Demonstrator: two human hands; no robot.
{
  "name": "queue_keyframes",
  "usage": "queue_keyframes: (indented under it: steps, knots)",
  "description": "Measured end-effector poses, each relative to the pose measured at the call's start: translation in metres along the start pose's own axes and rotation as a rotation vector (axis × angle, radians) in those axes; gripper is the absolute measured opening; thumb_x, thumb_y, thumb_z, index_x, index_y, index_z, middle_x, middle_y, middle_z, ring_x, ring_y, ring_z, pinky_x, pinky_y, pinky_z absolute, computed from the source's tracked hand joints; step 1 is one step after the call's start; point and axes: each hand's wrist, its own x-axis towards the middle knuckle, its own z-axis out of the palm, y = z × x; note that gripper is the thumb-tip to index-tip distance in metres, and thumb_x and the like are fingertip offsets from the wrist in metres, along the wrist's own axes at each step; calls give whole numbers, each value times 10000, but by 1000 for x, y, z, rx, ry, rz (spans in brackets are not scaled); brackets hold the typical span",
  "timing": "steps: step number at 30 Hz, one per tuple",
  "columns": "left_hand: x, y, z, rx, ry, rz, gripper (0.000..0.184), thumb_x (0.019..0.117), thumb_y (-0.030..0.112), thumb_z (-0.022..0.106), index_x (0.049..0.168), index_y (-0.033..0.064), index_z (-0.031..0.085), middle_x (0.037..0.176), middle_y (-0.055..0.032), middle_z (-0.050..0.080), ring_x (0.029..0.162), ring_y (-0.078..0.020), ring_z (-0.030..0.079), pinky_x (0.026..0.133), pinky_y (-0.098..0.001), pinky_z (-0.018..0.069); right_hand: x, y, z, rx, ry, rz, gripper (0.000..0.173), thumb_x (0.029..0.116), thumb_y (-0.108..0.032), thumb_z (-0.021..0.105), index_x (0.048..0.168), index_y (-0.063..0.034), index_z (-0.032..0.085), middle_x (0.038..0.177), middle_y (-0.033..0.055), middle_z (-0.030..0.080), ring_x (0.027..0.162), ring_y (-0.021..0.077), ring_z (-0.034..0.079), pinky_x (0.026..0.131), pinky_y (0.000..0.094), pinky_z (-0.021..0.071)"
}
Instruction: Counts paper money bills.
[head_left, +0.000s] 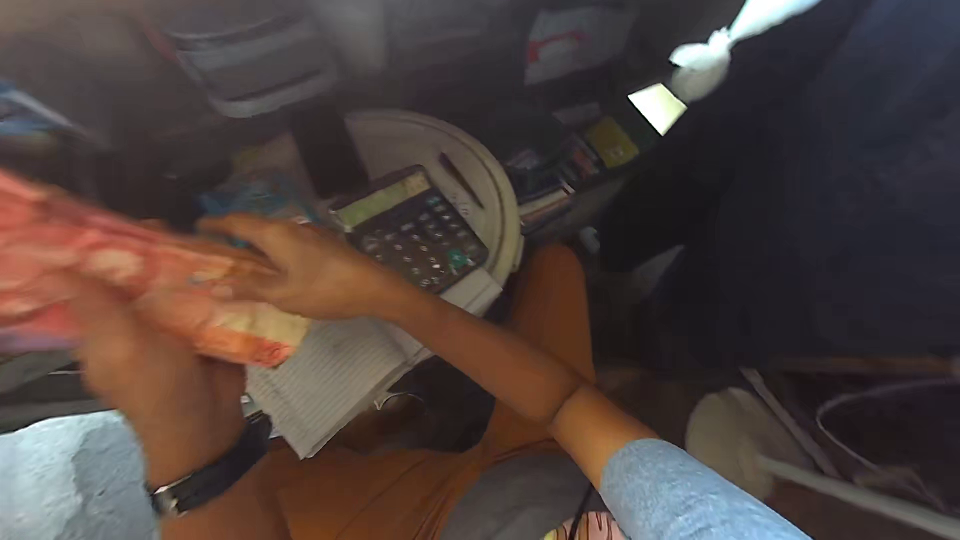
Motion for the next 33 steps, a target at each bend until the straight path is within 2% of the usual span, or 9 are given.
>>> queue_keyframes:
  steps: [2, 5, 11, 17, 20, 22, 27, 30, 33]
  knots:
    - [-10, -1, -3, -22, -32, 5, 491, 1116, 445, 254, 1457, 148, 446, 1383, -31, 590, 1274, -202, 582, 1071, -431, 501, -17, 8, -1, 28, 12, 10, 240, 956, 27, 654, 1185, 93, 683, 1018, 222, 718, 965, 306, 693, 871, 474, 551]
    - [-26, 4, -7, 3, -49, -42, 307, 1058, 316, 484, 1310, 155, 551, 1243, -1, 650, 1173, -171, 628, 1022, -386, 525, -55, 14, -2, 72, 20, 64, 139, 949, 54, 655, 1076, 69, 709, 902, 181, 705, 858, 263, 688, 774, 442, 567]
    - [-74, 13, 89, -167, -129, -281, 309, 956, 290, 699, 1224, 148, 639, 1176, -47, 728, 1080, -189, 704, 940, -355, 594, -141, 27, -42, 177, -112, 228, 337, 994, -68, 639, 1287, 82, 566, 1000, 219, 689, 919, 267, 691, 833, 444, 570]
    - [-142, -17, 201, -222, -272, -307, 177, 1052, 240, 553, 1155, 326, 670, 1039, 163, 736, 933, 18, 697, 818, -207, 601, -238, 47, -103, 137, 69, 290, 347, 1023, -102, 554, 1358, -10, 551, 1126, -18, 694, 1004, -40, 644, 897, 177, 552]
    - [-149, -39, 228, -415, -500, -269, 249, 1079, 164, 470, 1254, 182, 647, 1247, 37, 705, 1145, -79, 661, 981, -288, 557, -306, 63, -132, 21, 174, 356, 162, 1031, -175, 582, 1071, -81, 707, 993, -147, 719, 958, -125, 626, 867, 124, 538]
    - [-140, -49, 233, -419, -567, -209, 293, 1089, 138, 424, 1327, 128, 594, 1386, -35, 637, 1327, -172, 566, 1124, -382, 463, -344, 86, -146, 19, 381, 529, 167, 995, -158, 603, 1096, -153, 736, 1010, -198, 731, 962, -117, 642, 878, 139, 548]
    - [-155, -112, 221, 136, -721, -103, 369, 1004, 49, 420, 1318, 32, 614, 1447, -75, 590, 1432, -188, 459, 1242, -498, 271, -365, 244, -150, 276, 1081, 944, 312, 1095, -210, 447, 1338, -20, 494, 976, 16, 659, 815, 74, 663, 739, 294, 595]
    - [-176, -157, 215, 421, -826, -65, 342, 987, 75, 459, 1199, 109, 725, 1375, -84, 651, 1388, -268, 521, 1184, -641, 253, -359, 328, -152, 118, 919, 1265, 421, 1111, -250, 438, 1422, 30, 473, 1191, 187, 624, 970, 203, 621, 849, 384, 543]
    - [-189, -180, 221, 550, -806, 49, 270, 1015, 95, 483, 1156, 142, 708, 1327, -32, 680, 1357, -198, 546, 1193, -545, 259, -303, 326, -177, -178, 422, 1511, 419, 1104, -141, 449, 1461, 78, 475, 1429, 287, 547, 1285, 355, 566, 1103, 455, 432]
